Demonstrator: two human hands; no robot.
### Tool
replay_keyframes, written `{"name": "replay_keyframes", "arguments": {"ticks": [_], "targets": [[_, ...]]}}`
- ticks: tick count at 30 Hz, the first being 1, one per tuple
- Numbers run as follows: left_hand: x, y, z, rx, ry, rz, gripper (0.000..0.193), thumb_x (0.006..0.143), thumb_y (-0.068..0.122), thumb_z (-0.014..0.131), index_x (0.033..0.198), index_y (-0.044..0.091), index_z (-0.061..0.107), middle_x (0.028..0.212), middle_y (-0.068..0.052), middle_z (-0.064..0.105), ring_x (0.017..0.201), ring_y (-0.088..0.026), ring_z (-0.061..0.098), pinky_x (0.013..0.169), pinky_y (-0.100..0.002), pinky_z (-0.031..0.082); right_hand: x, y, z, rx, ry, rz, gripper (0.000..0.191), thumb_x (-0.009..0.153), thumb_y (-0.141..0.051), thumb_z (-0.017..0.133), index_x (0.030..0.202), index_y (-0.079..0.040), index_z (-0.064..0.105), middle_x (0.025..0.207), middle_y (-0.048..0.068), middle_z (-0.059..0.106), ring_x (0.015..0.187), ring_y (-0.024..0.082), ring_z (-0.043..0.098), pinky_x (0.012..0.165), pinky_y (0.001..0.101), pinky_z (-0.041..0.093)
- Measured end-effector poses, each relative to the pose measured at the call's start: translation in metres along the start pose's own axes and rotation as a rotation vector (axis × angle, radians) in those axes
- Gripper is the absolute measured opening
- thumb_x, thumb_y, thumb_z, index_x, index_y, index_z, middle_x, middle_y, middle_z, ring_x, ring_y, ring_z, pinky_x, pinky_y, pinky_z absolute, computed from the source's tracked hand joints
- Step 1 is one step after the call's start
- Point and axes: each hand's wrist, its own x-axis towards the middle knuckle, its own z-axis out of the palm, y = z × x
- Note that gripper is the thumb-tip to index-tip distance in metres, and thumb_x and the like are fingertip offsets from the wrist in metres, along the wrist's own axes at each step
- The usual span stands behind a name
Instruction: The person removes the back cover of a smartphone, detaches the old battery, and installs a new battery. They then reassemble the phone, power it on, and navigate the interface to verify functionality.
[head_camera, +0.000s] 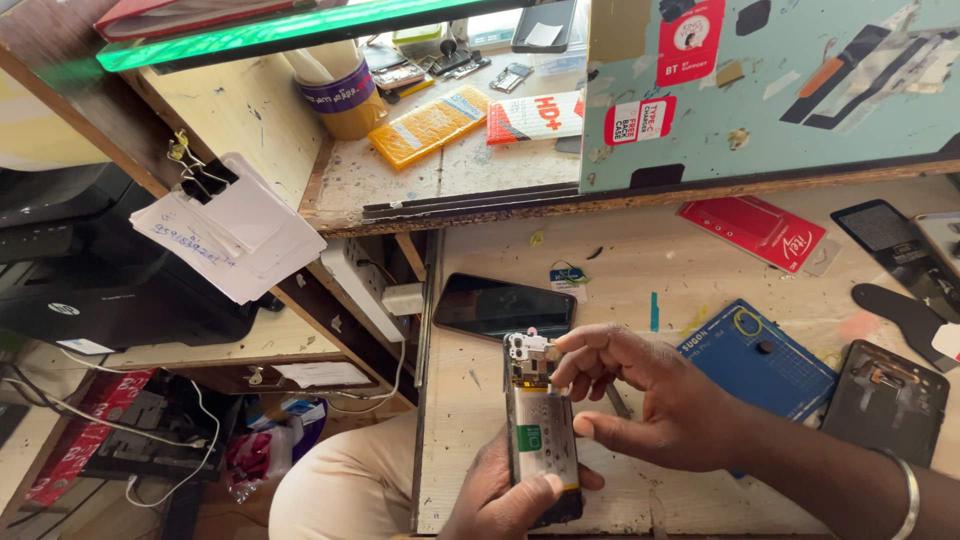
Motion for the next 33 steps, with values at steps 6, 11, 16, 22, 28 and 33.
{"name": "replay_keyframes", "arguments": {"ticks": [6, 11, 16, 22, 28, 33], "targets": [[-0.002, 0.001, 0.001, 0.096, -0.001, 0.004, 0.07, 0.081, 0.022, 0.058, 0.145, -0.004, 0.045, 0.131, -0.018, 0.06, 0.103, -0.024, 0.071, 0.094, -0.041, 0.056, 0.003, -0.001, 0.001, -0.143, 0.038, -0.004, 0.059, 0.088, -0.01, 0.076, 0.141, -0.008, 0.05, 0.113, 0.006, 0.069, 0.099, 0.014, 0.066, 0.09, 0.0326, 0.056], [-0.002, 0.007, 0.006, 0.144, 0.005, -0.006, 0.07, 0.082, 0.028, 0.059, 0.143, -0.002, 0.046, 0.128, -0.016, 0.061, 0.1, -0.022, 0.07, 0.093, -0.039, 0.056, 0.005, -0.002, 0.002, -0.305, 0.085, -0.038, 0.055, 0.084, -0.009, 0.079, 0.133, -0.01, 0.056, 0.103, 0.004, 0.072, 0.088, 0.013, 0.069, 0.081, 0.0313, 0.06], [-0.003, 0.009, 0.003, 0.208, -0.046, -0.009, 0.074, 0.082, 0.037, 0.061, 0.143, -0.002, 0.046, 0.121, -0.013, 0.06, 0.099, -0.019, 0.069, 0.089, -0.037, 0.054, 0.006, -0.001, 0.002, -0.34, 0.113, 0.042, 0.053, 0.082, -0.008, 0.079, 0.13, -0.013, 0.058, 0.094, 0.001, 0.073, 0.082, 0.012, 0.069, 0.076, 0.0297, 0.06], [-0.005, -0.03, -0.017, 0.196, 0.045, 0.044, 0.082, 0.089, 0.063, 0.046, 0.129, -0.006, 0.063, 0.094, -0.011, 0.07, 0.091, -0.017, 0.067, 0.08, -0.033, 0.052, 0.003, -0.002, 0.0, -0.241, 0.082, 0.002, 0.06, 0.082, -0.01, 0.081, 0.136, -0.011, 0.054, 0.11, 0.005, 0.077, 0.097, 0.014, 0.074, 0.088, 0.0314, 0.061], [0.011, -0.059, -0.025, -0.257, 0.244, 0.131, 0.078, 0.106, 0.06, 0.036, 0.161, 0.004, 0.04, 0.113, -0.021, 0.057, 0.084, -0.027, 0.062, 0.07, -0.039, 0.048, -0.001, -0.011, -0.004, 0.178, -0.155, 0.051, 0.091, 0.087, -0.03, 0.084, 0.157, -0.006, 0.031, 0.156, 0.014, 0.055, 0.13, 0.024, 0.064, 0.108, 0.0394, 0.05], [0.008, -0.033, -0.008, -0.054, 0.215, 0.374, 0.08, 0.093, 0.011, 0.049, 0.164, 0.002, 0.013, 0.16, -0.02, 0.041, 0.139, -0.026, 0.056, 0.117, -0.036, 0.041, 0.006, -0.015, 0.0, 0.549, -0.234, 0.18, 0.112, 0.083, -0.041, 0.086, 0.164, -0.004, 0.017, 0.161, 0.018, 0.045, 0.136, 0.026, 0.055, 0.114, 0.0415, 0.043]]}}
